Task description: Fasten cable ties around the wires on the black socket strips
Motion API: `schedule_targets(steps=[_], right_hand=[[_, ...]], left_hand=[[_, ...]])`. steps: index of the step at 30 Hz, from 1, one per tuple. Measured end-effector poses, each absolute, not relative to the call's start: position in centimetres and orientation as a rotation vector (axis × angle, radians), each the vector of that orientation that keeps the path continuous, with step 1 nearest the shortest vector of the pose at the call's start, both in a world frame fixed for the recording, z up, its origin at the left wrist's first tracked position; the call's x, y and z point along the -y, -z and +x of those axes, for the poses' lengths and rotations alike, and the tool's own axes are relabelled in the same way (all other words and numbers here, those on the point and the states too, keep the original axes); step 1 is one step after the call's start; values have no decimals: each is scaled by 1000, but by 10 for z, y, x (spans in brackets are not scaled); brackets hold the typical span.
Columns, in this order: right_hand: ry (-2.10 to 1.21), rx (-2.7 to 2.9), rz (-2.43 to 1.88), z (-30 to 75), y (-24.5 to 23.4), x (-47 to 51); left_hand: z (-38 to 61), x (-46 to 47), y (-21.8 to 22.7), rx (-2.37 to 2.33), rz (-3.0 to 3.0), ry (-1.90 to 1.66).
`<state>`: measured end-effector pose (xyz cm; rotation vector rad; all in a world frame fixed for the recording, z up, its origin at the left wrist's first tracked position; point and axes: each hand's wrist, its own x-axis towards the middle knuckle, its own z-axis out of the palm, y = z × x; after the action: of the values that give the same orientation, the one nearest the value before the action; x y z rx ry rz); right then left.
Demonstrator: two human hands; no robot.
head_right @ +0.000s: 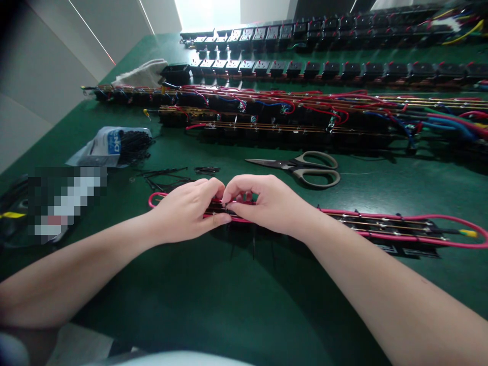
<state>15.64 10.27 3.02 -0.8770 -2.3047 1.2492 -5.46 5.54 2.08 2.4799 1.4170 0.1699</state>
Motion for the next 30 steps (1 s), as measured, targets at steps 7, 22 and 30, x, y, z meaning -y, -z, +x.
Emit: schedule_targets(steps=[7,22,30], right_hand=[[-1228,2291,-889,157,-28,-103],[-1215,2281,-895,157,-27,-102],[-1184,2309,-899,158,-26,-102]], left_hand=[[-54,-55,-21,-1424,2497,-170],[-54,-55,-20,-1418,2488,-166],[-54,-55,-22,-1426,2495,-150]])
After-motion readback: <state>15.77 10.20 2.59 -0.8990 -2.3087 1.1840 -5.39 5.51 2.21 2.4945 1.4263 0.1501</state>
